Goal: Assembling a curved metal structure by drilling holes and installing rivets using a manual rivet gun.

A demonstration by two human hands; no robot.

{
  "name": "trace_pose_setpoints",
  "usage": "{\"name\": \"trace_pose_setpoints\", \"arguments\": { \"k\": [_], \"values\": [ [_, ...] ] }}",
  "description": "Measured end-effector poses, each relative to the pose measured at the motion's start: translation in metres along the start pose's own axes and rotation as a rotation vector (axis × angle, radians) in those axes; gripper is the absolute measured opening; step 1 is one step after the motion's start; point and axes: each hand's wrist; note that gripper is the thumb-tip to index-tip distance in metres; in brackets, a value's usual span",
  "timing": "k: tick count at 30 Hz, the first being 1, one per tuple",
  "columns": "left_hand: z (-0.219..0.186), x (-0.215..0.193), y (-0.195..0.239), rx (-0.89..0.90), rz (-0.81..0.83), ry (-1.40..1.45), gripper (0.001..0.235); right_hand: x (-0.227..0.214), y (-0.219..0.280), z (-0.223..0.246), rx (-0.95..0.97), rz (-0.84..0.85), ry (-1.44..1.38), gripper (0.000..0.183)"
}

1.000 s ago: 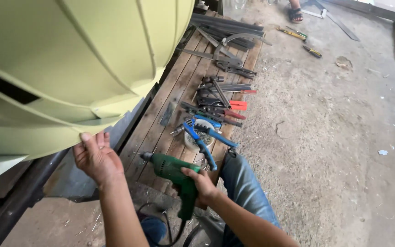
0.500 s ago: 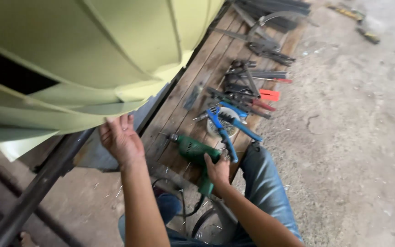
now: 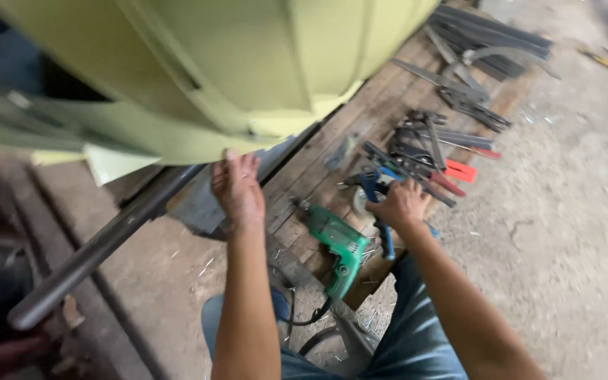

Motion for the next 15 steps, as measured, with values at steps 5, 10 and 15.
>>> {"name": "trace_pose_setpoints", "arguments": {
  "k": [5, 10, 15],
  "values": [
    [-0.007, 0.009, -0.001, 0.015, -0.022, 0.009, 0.025, 0.003, 0.01, -0.006, 0.043, -0.041, -0.219, 0.084],
    [-0.004, 0.006, 0.0, -0.006, -0.009, 0.004, 0.028, -0.09, 0.065, 0.059, 0.011, -0.117, -0.628, 0.073],
    [-0.009, 0.006, 0.001, -0.103, -0.027, -0.042, 0.025, -0.142, 0.1, 0.153, -0.005, -0.068, -1.284, 0.05]
  ]
}}
Point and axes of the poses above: each hand's wrist, its own y-axis away from the middle knuckle, its own x-axis out of the palm, z = x × y, and after that the axes turned 14 degrees about -z, right-handed
